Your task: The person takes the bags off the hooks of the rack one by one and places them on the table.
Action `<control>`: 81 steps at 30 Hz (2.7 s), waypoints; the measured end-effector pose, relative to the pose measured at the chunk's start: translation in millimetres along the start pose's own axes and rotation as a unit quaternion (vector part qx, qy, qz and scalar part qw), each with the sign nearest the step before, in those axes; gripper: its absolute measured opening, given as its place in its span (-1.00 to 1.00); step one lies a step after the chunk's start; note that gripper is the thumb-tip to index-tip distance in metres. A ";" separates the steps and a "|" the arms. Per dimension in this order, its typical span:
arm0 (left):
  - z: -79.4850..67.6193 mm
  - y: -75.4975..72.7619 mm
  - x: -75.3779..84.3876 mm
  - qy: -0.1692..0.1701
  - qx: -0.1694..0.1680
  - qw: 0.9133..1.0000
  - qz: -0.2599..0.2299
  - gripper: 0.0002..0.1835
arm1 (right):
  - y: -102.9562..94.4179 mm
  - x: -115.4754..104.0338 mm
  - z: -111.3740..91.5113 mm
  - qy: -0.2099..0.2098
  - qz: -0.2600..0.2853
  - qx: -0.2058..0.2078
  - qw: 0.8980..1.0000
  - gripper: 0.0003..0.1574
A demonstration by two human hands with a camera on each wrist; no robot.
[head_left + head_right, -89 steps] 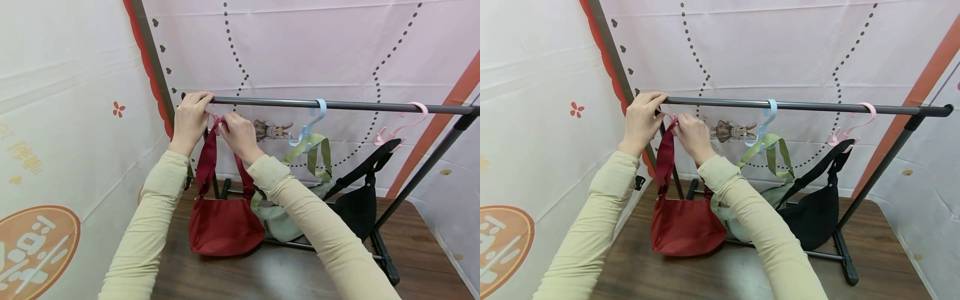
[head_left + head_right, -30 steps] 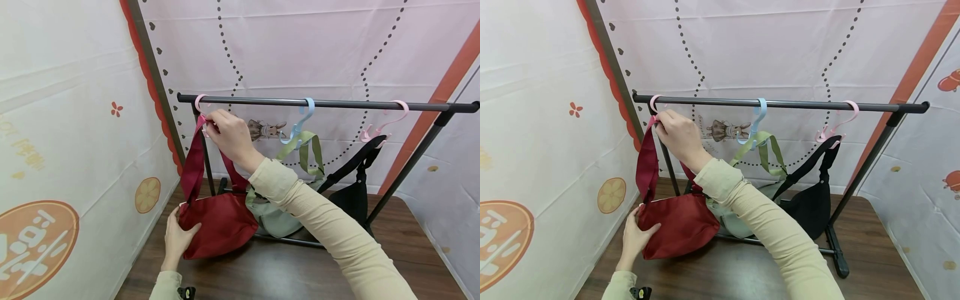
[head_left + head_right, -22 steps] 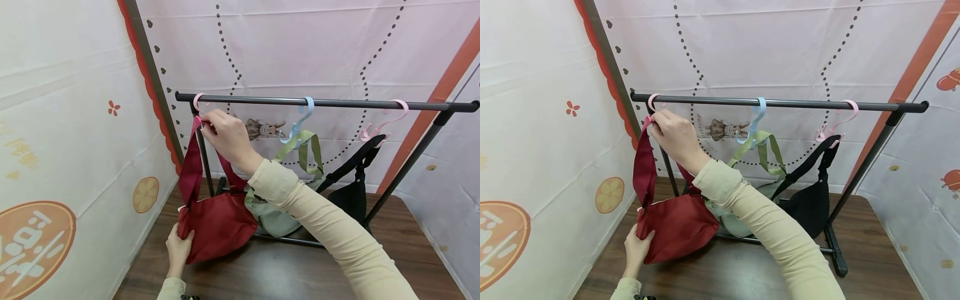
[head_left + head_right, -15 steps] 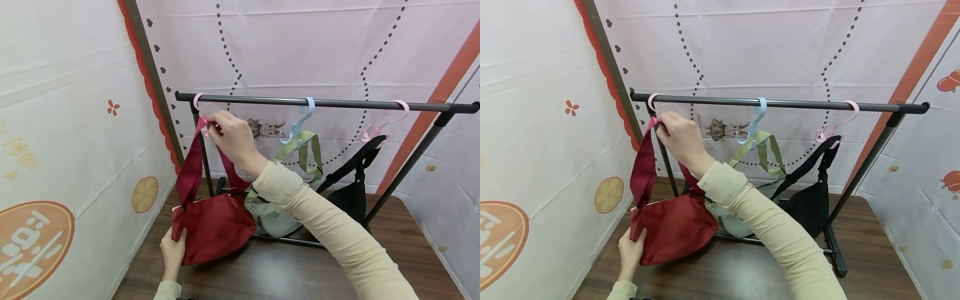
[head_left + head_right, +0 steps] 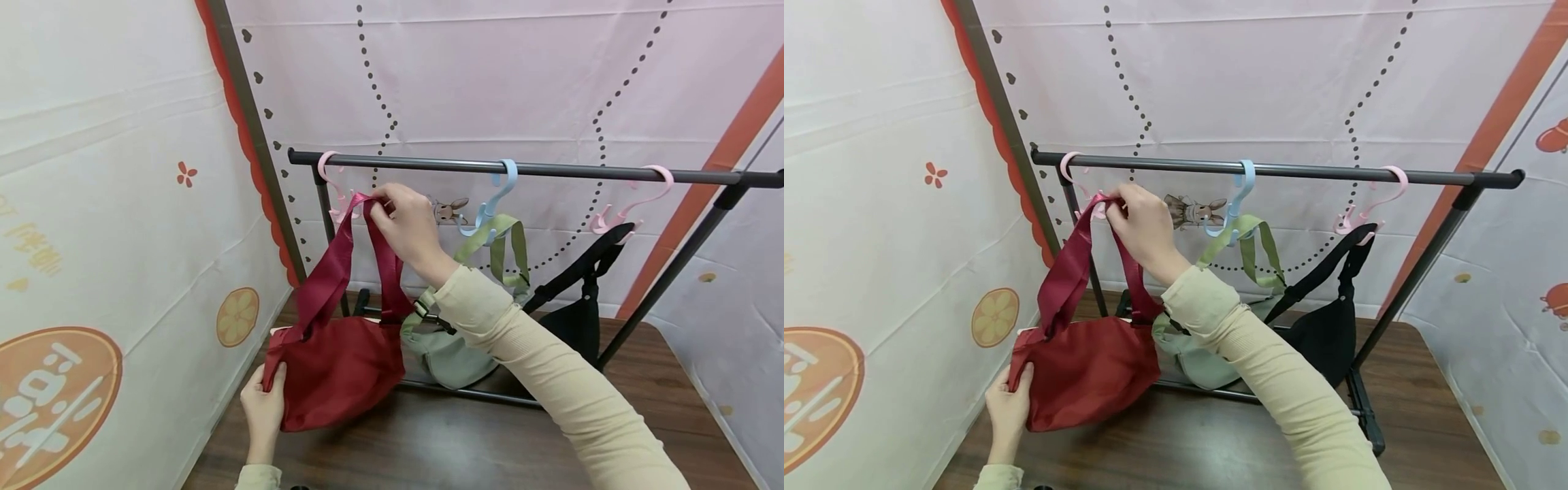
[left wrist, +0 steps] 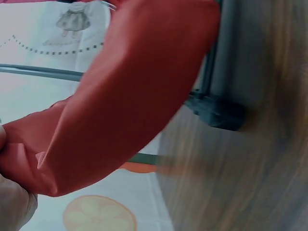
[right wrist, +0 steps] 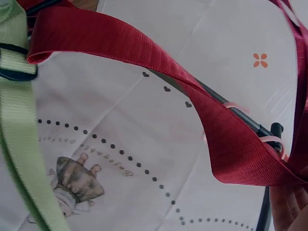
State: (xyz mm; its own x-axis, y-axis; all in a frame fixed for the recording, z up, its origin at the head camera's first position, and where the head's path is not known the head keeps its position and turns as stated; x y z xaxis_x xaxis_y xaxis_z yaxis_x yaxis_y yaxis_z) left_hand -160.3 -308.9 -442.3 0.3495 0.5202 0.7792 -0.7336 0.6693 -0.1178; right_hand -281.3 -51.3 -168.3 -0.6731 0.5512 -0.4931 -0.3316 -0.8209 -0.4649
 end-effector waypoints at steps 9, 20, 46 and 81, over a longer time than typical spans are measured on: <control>15.0 -11.1 47.8 0.029 0.015 0.998 -0.045 -0.90 | 10.8 24.6 -26.5 0.081 0.091 -0.041 0.992 -0.78; 29.7 -20.3 66.0 0.046 0.031 0.994 -0.089 -0.78 | 32.6 36.6 -84.2 0.097 0.139 -0.109 0.979 -0.79; 38.1 -11.8 87.0 0.027 0.005 0.994 -0.106 -0.54 | 102.3 74.1 -243.5 0.149 0.226 -0.455 0.848 -0.63; 27.2 -21.4 46.8 -0.101 -0.198 0.945 -0.238 -0.68 | 113.6 108.7 -217.3 0.147 0.192 -0.368 0.898 -0.90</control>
State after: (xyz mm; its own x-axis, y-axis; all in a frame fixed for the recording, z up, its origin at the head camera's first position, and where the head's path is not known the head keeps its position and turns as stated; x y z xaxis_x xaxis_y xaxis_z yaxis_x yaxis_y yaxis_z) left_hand -144.1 -313.4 -386.6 0.4366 0.0242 0.8993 -0.2308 0.9692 0.0860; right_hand -248.5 -52.2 -434.5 -0.4041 0.3539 -0.8435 0.4873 -0.6971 -0.5259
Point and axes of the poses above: each hand's wrist, its own z-axis towards the middle knuckle, its own y-axis out of the palm, x = y × z, the point moved 7 cm from there along z, towards the middle knuckle, and after that the axes turned 9 degrees about y, right-handed, at the moved point
